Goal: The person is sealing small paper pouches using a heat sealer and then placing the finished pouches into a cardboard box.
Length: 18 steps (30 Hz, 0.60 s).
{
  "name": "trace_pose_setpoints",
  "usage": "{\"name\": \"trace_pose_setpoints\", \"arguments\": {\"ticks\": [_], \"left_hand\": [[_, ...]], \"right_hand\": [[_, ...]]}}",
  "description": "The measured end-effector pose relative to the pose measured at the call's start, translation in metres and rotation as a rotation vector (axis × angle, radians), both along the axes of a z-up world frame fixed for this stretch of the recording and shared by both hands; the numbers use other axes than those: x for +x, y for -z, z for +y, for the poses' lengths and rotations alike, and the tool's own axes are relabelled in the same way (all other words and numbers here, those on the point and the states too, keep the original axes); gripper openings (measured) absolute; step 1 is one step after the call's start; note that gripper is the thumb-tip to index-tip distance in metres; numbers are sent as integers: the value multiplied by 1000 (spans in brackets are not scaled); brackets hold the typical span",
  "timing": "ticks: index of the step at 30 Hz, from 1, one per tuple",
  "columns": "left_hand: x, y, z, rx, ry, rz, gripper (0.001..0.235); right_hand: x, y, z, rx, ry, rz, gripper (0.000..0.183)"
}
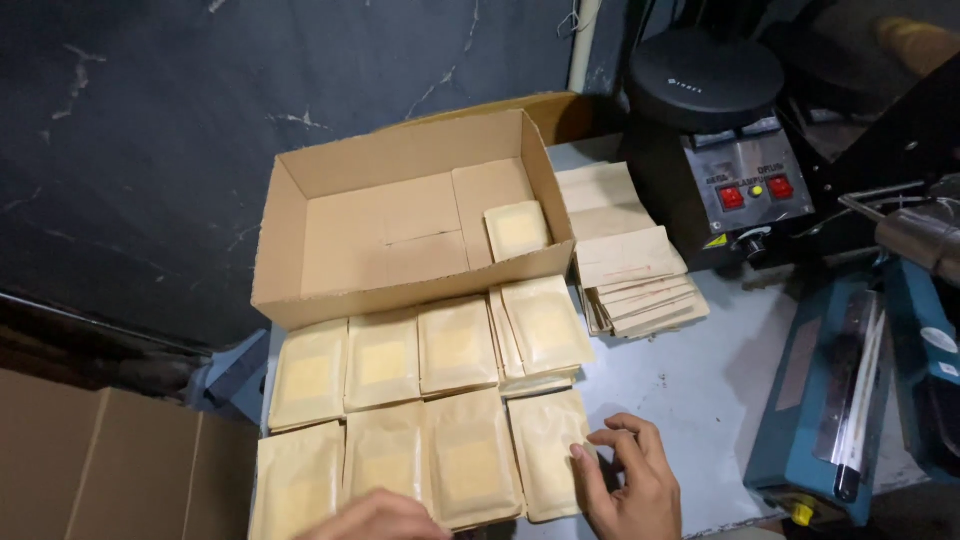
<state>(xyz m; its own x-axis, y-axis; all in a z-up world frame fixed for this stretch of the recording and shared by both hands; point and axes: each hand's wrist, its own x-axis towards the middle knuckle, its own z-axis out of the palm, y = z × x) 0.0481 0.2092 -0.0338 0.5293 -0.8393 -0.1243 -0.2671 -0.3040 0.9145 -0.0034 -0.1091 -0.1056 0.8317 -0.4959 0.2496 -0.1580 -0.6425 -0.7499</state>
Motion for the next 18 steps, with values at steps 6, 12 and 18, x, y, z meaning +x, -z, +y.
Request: {"name": "trace_pose_setpoints", "arguments": {"ticks": [6,12,18], "left_hand": [[31,-93,-75,-281,-682,-734,9],[148,-92,-118,-199,-731,-813,13],[264,-54,-176,395,-517,-784,25]], "right_hand": [[0,-13,9,152,96,89,21],[4,-3,5,199,119,95,19],[11,7,3,182,156,-48,19]]}}
